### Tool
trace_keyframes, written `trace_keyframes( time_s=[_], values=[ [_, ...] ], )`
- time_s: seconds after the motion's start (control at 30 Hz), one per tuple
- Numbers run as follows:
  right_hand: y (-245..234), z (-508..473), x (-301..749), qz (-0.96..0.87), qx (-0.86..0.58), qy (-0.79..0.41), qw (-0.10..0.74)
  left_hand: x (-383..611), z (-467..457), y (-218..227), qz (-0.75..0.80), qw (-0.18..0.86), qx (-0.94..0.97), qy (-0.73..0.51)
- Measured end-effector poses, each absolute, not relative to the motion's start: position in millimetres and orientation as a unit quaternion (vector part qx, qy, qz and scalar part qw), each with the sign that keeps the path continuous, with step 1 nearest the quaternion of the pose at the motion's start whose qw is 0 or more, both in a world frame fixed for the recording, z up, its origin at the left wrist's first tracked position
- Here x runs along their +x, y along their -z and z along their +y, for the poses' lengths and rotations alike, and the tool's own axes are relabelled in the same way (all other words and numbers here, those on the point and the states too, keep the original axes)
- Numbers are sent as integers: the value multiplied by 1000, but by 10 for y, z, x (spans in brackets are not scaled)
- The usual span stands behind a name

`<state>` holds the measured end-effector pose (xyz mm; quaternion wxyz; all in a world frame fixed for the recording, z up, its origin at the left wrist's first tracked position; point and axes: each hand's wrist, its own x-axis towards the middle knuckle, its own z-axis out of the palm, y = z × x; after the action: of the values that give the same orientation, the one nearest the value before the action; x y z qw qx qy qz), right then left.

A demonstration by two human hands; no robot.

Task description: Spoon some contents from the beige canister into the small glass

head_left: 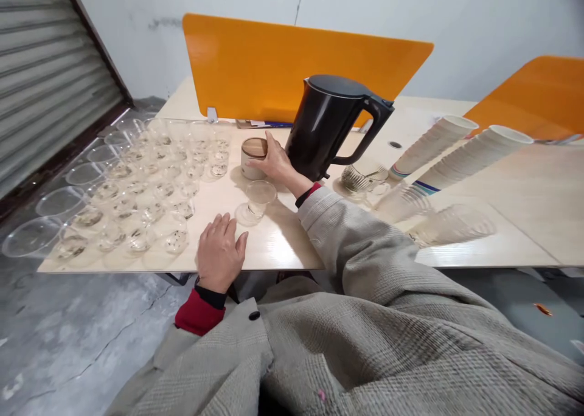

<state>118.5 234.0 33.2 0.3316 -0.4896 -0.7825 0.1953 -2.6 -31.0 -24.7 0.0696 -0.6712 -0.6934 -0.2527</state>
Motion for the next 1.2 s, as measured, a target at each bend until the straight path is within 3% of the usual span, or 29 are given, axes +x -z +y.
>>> trace_keyframes(
  time_s=[0.3, 0.7, 0.9, 1.03, 1.2],
  values=[
    [-335, 2316, 1160, -762, -515, -149, 364, -24, -318, 233, -696, 61, -672, 245],
    [-1094, 1247, 2198, -794, -393, -27, 464, -84, -317, 267, -670, 20, -655, 350],
    [-763, 315, 2432, -812, -391, -113, 418, -198, -454, 147, -585, -95, -662, 459],
    [-409, 128, 2217, -807, -402, -180, 393, -221, -476, 103, -531, -158, -698, 454],
    [-191, 84, 1998, -800, -423, -180, 386, -181, -414, 110, -540, -176, -711, 415]
  ],
)
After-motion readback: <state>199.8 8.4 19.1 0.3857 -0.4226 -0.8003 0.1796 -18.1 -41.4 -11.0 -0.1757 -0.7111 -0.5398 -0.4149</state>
